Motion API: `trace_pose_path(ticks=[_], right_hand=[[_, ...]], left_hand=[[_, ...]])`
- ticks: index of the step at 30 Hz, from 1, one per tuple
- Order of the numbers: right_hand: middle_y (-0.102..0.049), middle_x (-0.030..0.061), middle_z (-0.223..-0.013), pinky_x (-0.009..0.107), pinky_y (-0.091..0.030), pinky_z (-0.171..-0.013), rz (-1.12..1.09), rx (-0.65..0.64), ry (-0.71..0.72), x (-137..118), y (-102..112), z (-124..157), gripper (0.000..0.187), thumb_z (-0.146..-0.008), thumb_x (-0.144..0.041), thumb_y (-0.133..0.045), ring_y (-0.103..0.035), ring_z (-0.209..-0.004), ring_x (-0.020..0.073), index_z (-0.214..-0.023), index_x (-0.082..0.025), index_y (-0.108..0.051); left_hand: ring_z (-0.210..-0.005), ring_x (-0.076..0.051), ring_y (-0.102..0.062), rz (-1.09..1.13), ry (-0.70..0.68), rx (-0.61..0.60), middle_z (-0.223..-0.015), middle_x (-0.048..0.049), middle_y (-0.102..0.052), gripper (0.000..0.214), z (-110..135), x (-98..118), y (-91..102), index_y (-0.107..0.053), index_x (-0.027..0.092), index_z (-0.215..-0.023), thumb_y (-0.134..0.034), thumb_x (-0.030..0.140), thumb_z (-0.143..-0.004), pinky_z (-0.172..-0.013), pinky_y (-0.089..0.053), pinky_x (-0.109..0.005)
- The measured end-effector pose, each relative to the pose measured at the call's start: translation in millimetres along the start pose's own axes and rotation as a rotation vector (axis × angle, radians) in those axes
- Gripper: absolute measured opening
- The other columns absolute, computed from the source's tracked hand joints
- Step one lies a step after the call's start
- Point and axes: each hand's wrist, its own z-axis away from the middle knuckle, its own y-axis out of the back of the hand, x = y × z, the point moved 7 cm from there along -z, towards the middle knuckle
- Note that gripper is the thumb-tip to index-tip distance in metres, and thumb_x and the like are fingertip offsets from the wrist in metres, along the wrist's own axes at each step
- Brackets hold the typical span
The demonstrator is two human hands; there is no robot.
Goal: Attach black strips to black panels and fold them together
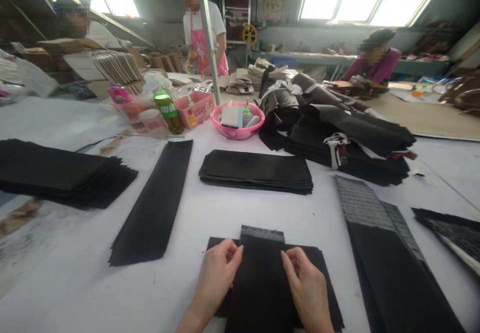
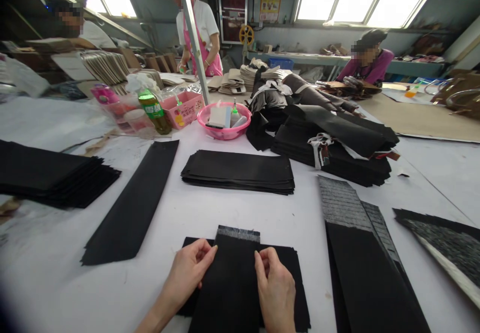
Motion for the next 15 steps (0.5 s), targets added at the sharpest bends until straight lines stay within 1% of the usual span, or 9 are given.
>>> trace_pose_path(ticks=[8,15], right_hand=[[-0.064,-0.0019,-0.063,0.026,-0.039,-0.055,0.032,-0.035,-0.031,2.7,-3.4,-2.2,0.037,-0.089,-0.057,-0.043,-0.062,-0.058,0.0177,-0.073,-0.026,-0.055],[-0.064,-0.0009,-0.06,0.026,-0.039,-0.051,0.043,-0.002,-0.01,0.2,-0.6,-3.0,0.036,-0.088,-0.055,-0.046,-0.062,-0.054,0.0175,-0.072,-0.025,-0.055]], left_hand=[[-0.036,-0.011,-0.049,-0.023,0.024,0.014,-0.05,0.0051,-0.05,0.038,-3.0,-1.1,0.1,-0.049,0.021,-0.065,-0.045,0.051,-0.088,-0.034,-0.035,-0.019],[-0.035,-0.012,-0.05,-0.037,0.028,0.001,-0.048,0.0047,-0.051,0.037,-4.0,-1.7,-1.2,-0.048,0.021,-0.064,-0.046,0.05,-0.087,-0.033,-0.034,-0.019]])
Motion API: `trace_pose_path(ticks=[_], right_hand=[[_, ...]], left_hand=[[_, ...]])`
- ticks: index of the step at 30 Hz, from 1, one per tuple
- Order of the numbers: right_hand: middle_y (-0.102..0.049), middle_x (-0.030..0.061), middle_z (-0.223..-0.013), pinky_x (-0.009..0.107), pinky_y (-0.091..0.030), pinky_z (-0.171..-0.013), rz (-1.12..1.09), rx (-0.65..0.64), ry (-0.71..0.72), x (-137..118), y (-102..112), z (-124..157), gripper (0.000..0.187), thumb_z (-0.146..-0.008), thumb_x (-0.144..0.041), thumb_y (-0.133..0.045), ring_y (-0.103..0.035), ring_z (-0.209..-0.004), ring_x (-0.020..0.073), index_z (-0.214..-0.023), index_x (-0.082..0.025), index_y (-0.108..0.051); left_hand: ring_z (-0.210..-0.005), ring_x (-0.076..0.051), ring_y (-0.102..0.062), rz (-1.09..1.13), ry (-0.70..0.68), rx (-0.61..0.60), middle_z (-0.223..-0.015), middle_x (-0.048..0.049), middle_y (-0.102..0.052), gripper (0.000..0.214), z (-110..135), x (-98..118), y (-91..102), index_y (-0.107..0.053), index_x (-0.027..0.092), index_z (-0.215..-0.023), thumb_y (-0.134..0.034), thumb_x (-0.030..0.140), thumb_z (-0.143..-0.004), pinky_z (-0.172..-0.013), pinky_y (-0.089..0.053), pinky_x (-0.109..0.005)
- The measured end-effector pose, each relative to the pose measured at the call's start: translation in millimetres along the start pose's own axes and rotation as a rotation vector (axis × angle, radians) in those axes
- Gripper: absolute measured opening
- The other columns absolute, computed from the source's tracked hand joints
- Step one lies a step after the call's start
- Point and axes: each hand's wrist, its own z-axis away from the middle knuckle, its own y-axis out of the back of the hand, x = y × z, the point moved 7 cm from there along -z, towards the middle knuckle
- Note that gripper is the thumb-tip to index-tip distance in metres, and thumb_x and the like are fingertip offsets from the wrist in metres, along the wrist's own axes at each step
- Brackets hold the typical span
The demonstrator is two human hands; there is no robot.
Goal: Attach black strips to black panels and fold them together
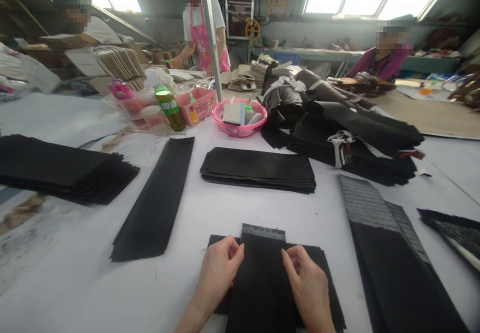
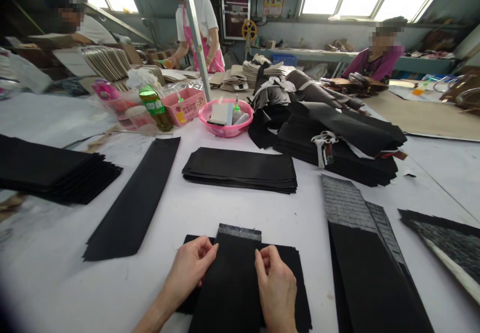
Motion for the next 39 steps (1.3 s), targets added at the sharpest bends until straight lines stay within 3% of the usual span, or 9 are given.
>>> trace_pose_path(ticks=[17,39], right_hand=[[-0.064,-0.0025,-0.058,0.025,-0.037,-0.052,0.039,-0.003,-0.055,-6.7,3.1,-2.5,0.023,-0.088,-0.04,-0.05,-0.062,-0.055,0.0169,-0.072,-0.025,-0.055],[-0.064,-0.0024,-0.059,0.026,-0.037,-0.054,0.022,-0.037,-0.099,-4.3,2.5,-4.9,0.025,-0.087,-0.043,-0.049,-0.062,-0.057,0.0185,-0.07,-0.025,-0.053]], left_hand=[[-0.032,-0.013,-0.05,-0.037,0.023,-0.028,-0.044,0.0055,-0.05,0.038,-3.0,-3.7,-4.5,-0.048,0.022,-0.064,-0.045,0.053,-0.086,-0.031,-0.035,-0.019],[-0.032,-0.012,-0.05,-0.056,0.005,-0.002,-0.043,0.0052,-0.052,0.037,-4.6,-4.8,-3.7,-0.05,0.021,-0.064,-0.047,0.051,-0.086,-0.033,-0.033,-0.018]])
